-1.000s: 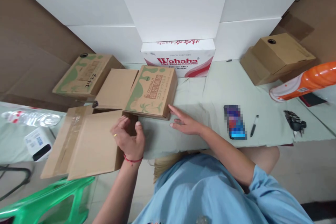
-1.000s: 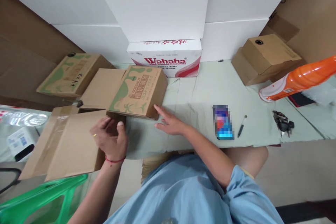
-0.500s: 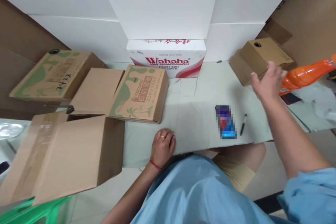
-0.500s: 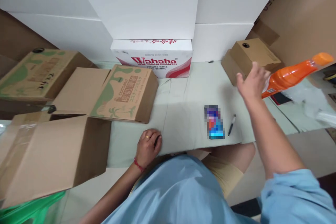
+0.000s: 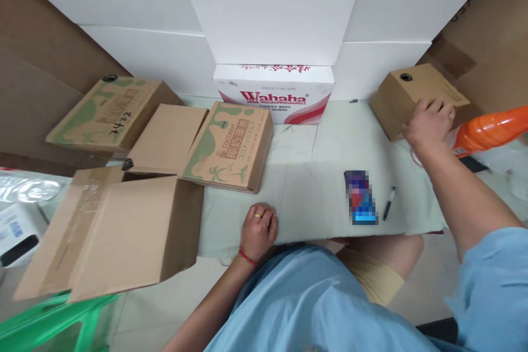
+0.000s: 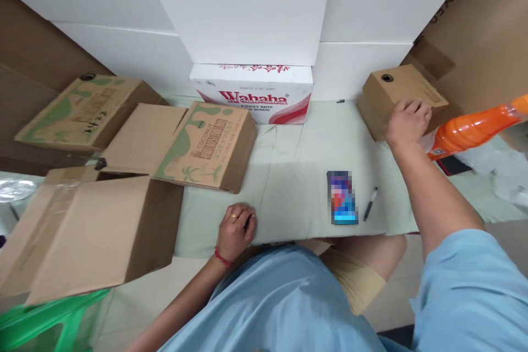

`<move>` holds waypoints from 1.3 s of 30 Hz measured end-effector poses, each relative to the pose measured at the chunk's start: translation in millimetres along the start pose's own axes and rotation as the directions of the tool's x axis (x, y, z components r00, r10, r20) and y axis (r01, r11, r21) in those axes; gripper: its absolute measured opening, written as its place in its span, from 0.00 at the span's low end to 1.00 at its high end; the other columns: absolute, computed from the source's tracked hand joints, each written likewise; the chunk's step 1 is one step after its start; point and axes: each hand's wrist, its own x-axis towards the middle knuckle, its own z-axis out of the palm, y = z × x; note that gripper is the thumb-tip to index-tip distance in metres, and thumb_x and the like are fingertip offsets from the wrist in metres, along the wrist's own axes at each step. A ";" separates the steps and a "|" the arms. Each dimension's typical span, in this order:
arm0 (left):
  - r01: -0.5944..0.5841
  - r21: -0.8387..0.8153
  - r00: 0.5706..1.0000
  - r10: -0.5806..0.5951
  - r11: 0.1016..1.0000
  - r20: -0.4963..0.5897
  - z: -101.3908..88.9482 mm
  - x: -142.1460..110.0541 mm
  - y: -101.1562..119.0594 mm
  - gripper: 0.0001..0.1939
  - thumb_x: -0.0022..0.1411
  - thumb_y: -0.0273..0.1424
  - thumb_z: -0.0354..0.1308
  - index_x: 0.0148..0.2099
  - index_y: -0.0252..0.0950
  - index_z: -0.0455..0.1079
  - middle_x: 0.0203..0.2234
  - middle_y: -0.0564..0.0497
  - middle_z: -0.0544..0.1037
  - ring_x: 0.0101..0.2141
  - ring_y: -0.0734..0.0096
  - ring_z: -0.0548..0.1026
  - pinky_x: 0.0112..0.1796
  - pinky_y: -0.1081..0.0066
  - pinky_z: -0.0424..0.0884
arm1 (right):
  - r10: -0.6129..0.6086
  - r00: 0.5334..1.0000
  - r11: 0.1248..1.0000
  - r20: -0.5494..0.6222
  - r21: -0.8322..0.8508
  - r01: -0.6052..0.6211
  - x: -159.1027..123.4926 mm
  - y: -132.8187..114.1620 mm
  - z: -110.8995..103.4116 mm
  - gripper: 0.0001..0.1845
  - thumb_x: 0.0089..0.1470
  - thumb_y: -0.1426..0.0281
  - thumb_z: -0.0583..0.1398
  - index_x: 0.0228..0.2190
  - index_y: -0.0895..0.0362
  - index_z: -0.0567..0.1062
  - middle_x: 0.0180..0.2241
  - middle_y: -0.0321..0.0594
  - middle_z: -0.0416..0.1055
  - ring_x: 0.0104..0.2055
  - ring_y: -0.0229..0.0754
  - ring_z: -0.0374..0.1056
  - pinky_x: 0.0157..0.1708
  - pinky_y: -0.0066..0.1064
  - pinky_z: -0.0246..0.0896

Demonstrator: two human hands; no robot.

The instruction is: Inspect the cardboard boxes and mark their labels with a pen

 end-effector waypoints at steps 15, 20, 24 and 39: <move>0.310 -0.323 0.945 -0.326 0.894 0.004 -2.4 4.2 -2.9 0.13 0.75 0.41 0.58 0.48 0.38 0.77 0.42 0.43 0.81 0.45 0.55 0.78 0.49 0.57 0.77 | 0.153 0.732 0.303 0.663 0.674 -0.674 -247.9 -93.0 -42.1 0.31 0.51 0.47 0.68 0.50 0.53 0.80 0.45 0.45 0.84 0.40 0.53 0.79 0.33 0.40 0.75; 0.524 -0.468 0.812 -0.583 0.712 0.022 -9.8 9.5 -3.8 0.25 0.79 0.52 0.48 0.51 0.37 0.75 0.43 0.43 0.81 0.43 0.57 0.80 0.45 0.60 0.78 | 0.052 0.586 0.354 0.809 0.534 -0.768 -300.7 -108.0 2.1 0.34 0.58 0.39 0.64 0.53 0.51 0.81 0.59 0.49 0.81 0.59 0.60 0.78 0.48 0.49 0.82; 0.598 -0.549 0.760 -0.631 0.584 0.157 -17.8 5.8 9.3 0.32 0.80 0.55 0.43 0.52 0.36 0.78 0.45 0.40 0.84 0.46 0.54 0.83 0.44 0.58 0.81 | 0.097 0.763 0.695 0.639 0.505 -0.511 -312.7 -90.3 15.2 0.36 0.61 0.38 0.62 0.52 0.54 0.83 0.60 0.54 0.80 0.64 0.61 0.74 0.67 0.57 0.69; 0.256 -0.745 0.961 -0.242 0.616 0.130 -21.1 12.8 34.7 0.26 0.71 0.33 0.68 0.68 0.46 0.71 0.71 0.41 0.72 0.73 0.52 0.67 0.73 0.47 0.62 | 0.065 0.726 0.269 0.685 0.689 -0.673 -315.3 -72.1 11.0 0.23 0.51 0.53 0.74 0.41 0.53 0.78 0.25 0.28 0.68 0.21 0.33 0.56 0.23 0.28 0.54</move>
